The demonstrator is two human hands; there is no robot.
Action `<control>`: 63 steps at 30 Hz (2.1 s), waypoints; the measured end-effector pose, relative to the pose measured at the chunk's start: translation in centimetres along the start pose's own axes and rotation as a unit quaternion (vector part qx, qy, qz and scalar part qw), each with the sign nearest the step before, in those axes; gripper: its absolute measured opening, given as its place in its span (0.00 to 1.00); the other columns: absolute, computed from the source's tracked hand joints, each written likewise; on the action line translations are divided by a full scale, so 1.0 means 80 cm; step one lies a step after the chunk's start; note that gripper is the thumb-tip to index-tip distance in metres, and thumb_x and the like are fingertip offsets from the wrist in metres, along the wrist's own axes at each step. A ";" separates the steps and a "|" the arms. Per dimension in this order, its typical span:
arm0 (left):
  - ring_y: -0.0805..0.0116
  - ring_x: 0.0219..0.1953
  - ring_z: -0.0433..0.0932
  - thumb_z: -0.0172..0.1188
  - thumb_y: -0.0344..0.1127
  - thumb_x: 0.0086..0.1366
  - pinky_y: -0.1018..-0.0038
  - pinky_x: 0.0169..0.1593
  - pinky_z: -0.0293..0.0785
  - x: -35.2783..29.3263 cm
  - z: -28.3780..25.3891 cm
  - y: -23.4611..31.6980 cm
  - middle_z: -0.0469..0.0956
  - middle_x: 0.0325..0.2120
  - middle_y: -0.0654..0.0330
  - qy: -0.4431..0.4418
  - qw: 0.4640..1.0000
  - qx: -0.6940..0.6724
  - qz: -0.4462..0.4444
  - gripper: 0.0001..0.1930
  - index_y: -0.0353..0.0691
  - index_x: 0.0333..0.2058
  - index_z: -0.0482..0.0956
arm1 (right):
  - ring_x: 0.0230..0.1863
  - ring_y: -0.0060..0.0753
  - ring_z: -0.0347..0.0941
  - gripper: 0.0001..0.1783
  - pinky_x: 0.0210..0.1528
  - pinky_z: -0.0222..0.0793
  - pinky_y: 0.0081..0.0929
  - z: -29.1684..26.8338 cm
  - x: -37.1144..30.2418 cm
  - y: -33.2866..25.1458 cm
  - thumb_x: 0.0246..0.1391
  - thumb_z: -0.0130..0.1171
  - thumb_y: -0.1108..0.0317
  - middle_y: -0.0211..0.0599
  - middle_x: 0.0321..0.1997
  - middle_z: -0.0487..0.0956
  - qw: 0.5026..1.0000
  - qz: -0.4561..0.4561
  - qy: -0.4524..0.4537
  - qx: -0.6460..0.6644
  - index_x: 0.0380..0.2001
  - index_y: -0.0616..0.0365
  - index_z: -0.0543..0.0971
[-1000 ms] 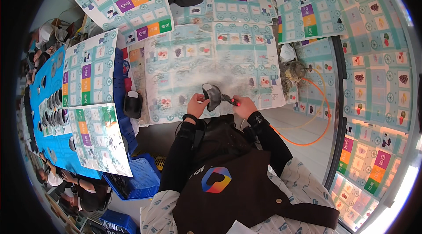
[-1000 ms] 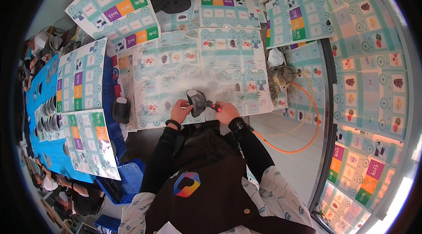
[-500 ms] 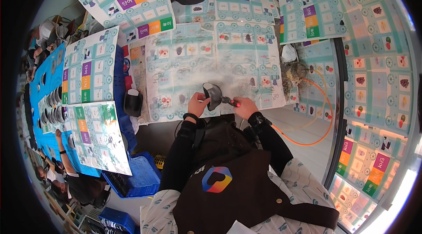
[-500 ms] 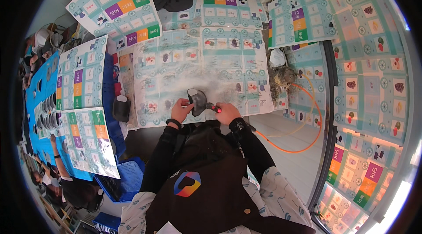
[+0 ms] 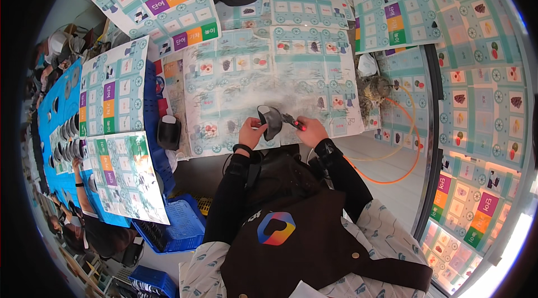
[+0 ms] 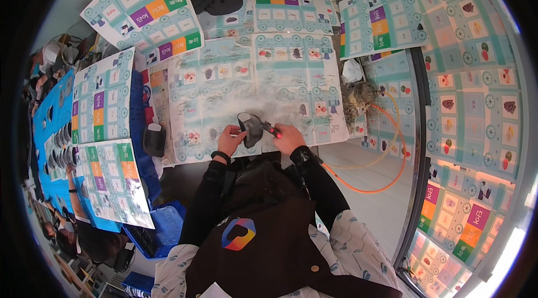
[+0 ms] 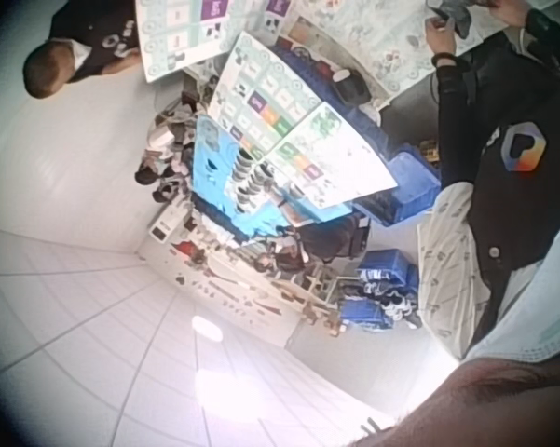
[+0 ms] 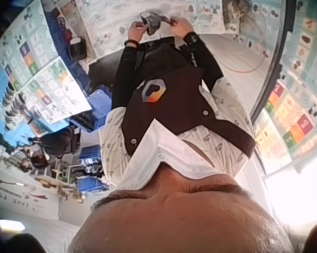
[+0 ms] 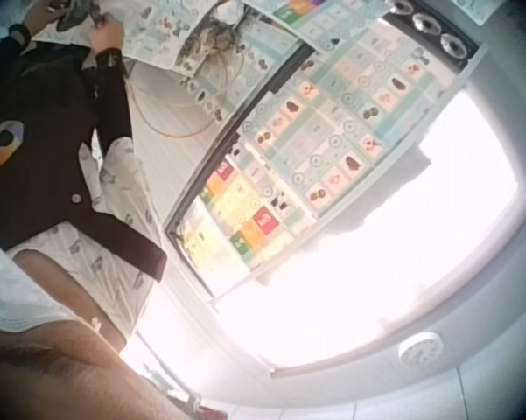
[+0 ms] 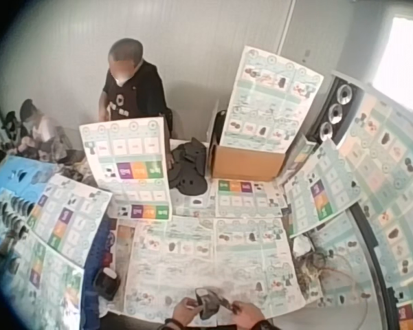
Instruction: The recorder is assembling and inspecting shoe components at a workstation.
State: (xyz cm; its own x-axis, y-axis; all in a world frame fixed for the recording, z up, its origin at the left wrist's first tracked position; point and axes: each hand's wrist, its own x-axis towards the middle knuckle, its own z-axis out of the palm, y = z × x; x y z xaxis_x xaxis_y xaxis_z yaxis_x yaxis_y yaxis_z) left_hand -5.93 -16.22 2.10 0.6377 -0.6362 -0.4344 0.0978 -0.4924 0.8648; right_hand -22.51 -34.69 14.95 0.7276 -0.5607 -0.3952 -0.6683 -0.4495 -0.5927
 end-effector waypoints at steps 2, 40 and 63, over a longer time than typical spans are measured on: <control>0.63 0.36 0.82 0.73 0.47 0.58 0.67 0.41 0.76 0.001 -0.001 -0.005 0.83 0.32 0.57 -0.001 1.000 -0.010 -0.002 0.23 0.37 0.42 0.77 | 0.39 0.65 0.74 0.13 0.40 0.69 0.53 0.002 -0.005 0.002 0.47 0.56 0.66 0.55 0.31 0.79 1.000 0.005 -0.013 -0.014 0.37 0.56 0.78; 0.71 0.30 0.83 0.65 0.37 0.64 0.74 0.31 0.78 -0.036 -0.095 -0.058 0.84 0.33 0.58 0.134 0.985 -0.068 -0.086 0.15 0.37 0.46 0.81 | 0.45 0.58 0.78 0.22 0.48 0.73 0.39 0.063 0.041 -0.030 0.48 0.58 0.65 0.52 0.40 0.83 0.993 -0.008 -0.055 0.101 0.48 0.57 0.82; 0.70 0.37 0.83 0.59 0.34 0.69 0.77 0.38 0.78 -0.075 -0.138 -0.059 0.83 0.41 0.58 0.093 0.967 -0.209 -0.111 0.15 0.35 0.51 0.77 | 0.38 0.45 0.81 0.26 0.43 0.74 0.34 0.038 0.044 -0.037 0.45 0.63 0.64 0.49 0.37 0.85 0.984 -0.018 -0.147 0.098 0.50 0.62 0.81</control>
State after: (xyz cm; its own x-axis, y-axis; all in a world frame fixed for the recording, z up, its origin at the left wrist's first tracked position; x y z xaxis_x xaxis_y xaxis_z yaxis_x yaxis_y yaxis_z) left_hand -1.80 -3.51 3.38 0.6880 -0.4054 -0.6020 0.5239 -0.2967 0.7985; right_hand -17.49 -33.24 13.14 0.7826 -0.3078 -0.5411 -0.6200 -0.3066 -0.7222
